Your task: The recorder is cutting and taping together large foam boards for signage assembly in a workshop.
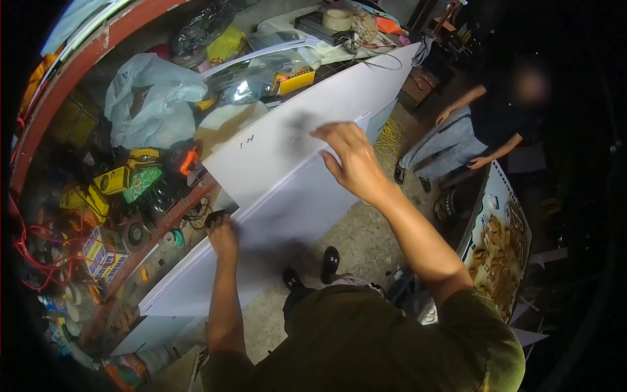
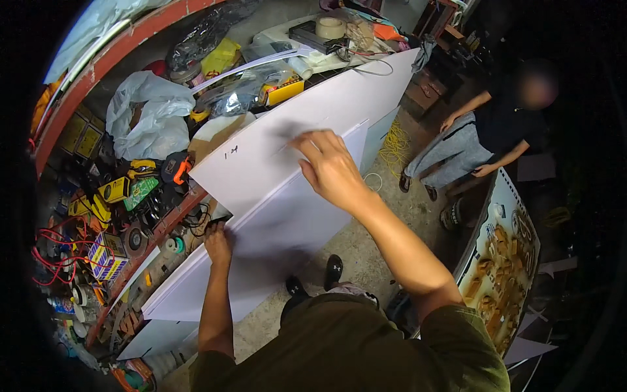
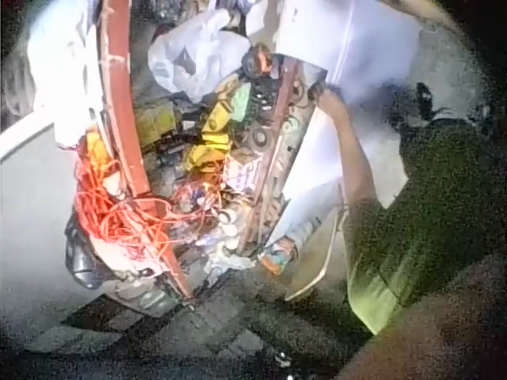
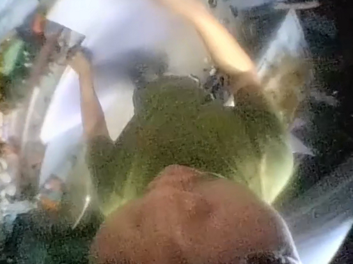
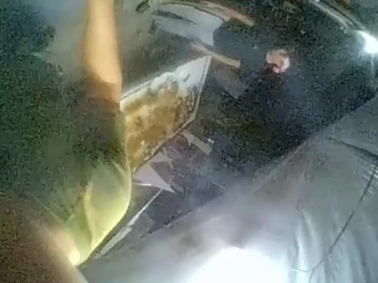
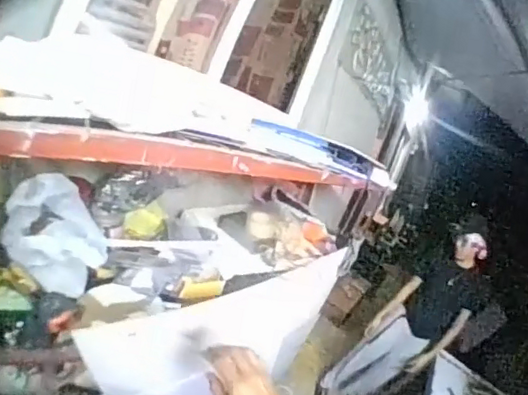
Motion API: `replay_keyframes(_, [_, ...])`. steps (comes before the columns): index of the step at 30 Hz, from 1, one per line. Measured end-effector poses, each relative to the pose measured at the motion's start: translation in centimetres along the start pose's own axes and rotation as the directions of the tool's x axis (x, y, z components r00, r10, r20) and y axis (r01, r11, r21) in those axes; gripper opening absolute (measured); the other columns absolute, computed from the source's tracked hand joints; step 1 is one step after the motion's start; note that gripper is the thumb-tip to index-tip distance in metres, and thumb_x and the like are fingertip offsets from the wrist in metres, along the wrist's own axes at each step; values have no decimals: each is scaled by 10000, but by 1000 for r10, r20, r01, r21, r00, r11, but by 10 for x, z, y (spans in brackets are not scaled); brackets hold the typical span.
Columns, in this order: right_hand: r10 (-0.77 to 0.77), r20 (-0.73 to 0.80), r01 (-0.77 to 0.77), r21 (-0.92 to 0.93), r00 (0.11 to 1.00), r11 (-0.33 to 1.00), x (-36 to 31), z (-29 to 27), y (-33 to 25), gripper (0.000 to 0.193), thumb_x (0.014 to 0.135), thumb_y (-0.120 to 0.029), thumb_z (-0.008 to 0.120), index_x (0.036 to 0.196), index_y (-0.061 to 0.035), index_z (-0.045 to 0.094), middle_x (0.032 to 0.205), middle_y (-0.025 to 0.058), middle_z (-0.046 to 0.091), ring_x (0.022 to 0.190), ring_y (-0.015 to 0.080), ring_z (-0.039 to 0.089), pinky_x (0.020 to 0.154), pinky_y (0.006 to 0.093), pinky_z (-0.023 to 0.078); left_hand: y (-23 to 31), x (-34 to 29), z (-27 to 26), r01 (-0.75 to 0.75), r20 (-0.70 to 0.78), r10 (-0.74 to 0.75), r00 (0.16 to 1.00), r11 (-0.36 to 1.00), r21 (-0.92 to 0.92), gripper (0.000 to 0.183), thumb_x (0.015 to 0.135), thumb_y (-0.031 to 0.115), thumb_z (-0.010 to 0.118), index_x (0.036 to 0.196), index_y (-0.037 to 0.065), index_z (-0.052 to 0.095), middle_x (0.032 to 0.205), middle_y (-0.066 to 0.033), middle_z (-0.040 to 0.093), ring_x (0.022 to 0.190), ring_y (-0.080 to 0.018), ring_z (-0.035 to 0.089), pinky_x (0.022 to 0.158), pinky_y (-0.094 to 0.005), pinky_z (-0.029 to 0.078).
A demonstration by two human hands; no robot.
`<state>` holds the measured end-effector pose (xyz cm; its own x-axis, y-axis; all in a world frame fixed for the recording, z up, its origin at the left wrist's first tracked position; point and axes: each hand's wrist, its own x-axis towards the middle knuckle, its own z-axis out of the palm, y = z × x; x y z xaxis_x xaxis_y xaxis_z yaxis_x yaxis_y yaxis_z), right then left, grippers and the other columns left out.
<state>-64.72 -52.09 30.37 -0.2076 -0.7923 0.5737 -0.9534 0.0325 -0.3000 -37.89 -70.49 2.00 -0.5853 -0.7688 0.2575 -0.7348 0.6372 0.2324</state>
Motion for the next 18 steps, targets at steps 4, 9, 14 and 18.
replay_keyframes(4, [-80,77,91,-142,994,986,45,10,3,542,730,-27,712,1246,-69,554,1300,152,501,1159,371,482,972,449,409,7,-11,-9,27,54,-28,998,1000,7,235,803,199,665,1011,96,628,997,-115,654,985,-313,588,840,-460,432])
replay_keyframes(9, [-136,136,171,-295,981,940,77,30,16,765,688,-143,808,1374,-117,469,1383,126,468,1322,354,396,1113,480,295,22,-21,-19,-20,34,21,999,1000,-11,354,759,183,703,1086,82,612,1077,-114,599,1055,-297,526,853,-433,396])
replay_keyframes(14, [-100,261,171,-267,960,948,62,36,25,423,692,-104,775,1076,-43,608,1012,147,607,1099,357,545,1071,517,330,27,-37,-15,-10,-5,10,1000,1000,-28,342,740,127,679,1077,85,634,987,-103,597,944,-290,540,782,-419,391])
replay_keyframes(18, [-106,194,160,-291,975,943,39,28,18,302,670,-104,782,889,-20,592,881,129,569,933,344,553,1058,518,358,32,-50,-19,-21,-34,18,999,997,-74,307,765,131,669,1067,85,642,961,-101,588,935,-280,536,778,-411,389])
